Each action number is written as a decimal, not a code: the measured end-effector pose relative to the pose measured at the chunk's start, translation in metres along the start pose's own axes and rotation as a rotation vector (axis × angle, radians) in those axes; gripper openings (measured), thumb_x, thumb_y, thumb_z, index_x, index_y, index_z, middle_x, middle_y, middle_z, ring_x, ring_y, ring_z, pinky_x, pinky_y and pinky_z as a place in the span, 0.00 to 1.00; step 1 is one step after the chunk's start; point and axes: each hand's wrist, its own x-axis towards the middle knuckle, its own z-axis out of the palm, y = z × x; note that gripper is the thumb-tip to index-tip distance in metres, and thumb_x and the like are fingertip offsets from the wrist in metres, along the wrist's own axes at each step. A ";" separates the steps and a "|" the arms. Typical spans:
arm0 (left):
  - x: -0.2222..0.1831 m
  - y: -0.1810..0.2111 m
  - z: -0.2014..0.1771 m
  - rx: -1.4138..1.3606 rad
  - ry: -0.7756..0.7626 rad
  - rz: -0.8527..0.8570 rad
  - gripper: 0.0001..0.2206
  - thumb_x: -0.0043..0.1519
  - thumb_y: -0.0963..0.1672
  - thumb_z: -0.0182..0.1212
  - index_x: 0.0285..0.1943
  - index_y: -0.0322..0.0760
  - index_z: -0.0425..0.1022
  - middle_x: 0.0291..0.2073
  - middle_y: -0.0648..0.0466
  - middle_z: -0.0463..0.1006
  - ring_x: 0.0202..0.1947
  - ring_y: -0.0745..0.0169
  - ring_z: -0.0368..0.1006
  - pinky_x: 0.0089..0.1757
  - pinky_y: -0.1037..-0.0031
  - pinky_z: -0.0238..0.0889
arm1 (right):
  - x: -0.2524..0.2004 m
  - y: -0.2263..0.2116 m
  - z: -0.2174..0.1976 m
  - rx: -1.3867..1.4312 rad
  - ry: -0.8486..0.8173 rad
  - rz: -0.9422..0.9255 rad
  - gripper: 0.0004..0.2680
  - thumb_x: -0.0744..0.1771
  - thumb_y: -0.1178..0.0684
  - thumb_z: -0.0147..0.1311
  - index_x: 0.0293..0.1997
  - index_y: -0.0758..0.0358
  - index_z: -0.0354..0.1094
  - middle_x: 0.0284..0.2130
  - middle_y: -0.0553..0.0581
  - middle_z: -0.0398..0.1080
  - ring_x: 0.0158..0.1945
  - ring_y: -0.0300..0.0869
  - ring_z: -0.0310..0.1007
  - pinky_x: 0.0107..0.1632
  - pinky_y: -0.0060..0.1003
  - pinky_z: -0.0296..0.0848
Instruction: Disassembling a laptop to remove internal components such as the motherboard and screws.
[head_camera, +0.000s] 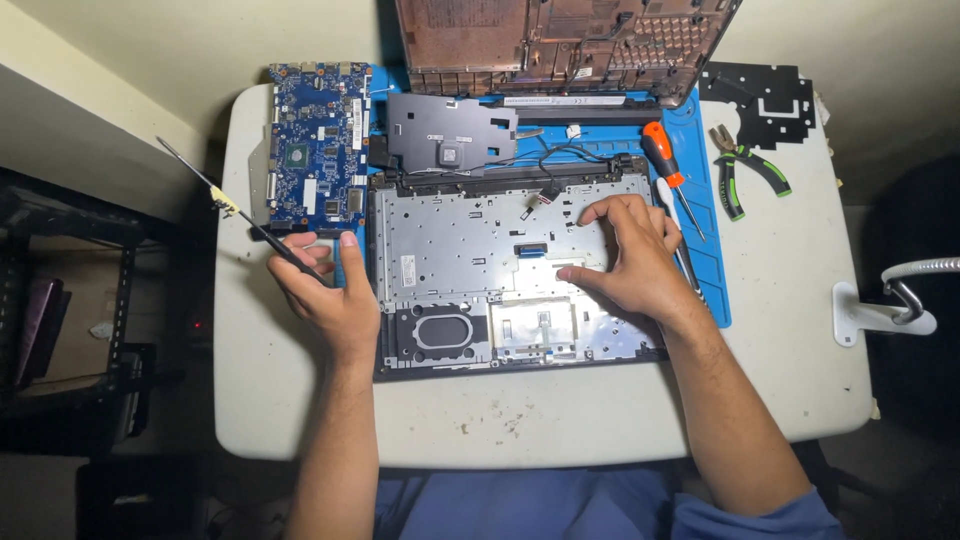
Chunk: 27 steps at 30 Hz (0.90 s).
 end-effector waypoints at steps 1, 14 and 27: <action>0.000 0.001 0.001 -0.008 0.000 0.008 0.15 0.65 0.44 0.67 0.53 0.32 0.67 0.38 0.52 0.62 0.42 0.55 0.71 0.41 0.70 0.71 | 0.001 0.000 0.000 -0.004 -0.007 0.011 0.25 0.54 0.52 0.78 0.51 0.58 0.68 0.47 0.60 0.64 0.57 0.55 0.56 0.68 0.63 0.29; 0.002 0.014 -0.002 0.000 -0.061 0.071 0.13 0.66 0.46 0.66 0.47 0.33 0.67 0.35 0.51 0.66 0.38 0.53 0.69 0.39 0.70 0.69 | -0.002 -0.009 0.001 0.001 0.020 0.020 0.25 0.55 0.54 0.77 0.53 0.64 0.66 0.49 0.66 0.64 0.56 0.58 0.56 0.67 0.63 0.31; 0.004 0.012 0.000 0.000 -0.073 0.141 0.14 0.66 0.47 0.67 0.47 0.34 0.68 0.32 0.52 0.66 0.36 0.54 0.70 0.40 0.71 0.68 | -0.007 -0.016 0.000 -0.023 0.048 -0.021 0.25 0.55 0.53 0.77 0.54 0.64 0.66 0.50 0.66 0.65 0.56 0.60 0.58 0.65 0.67 0.35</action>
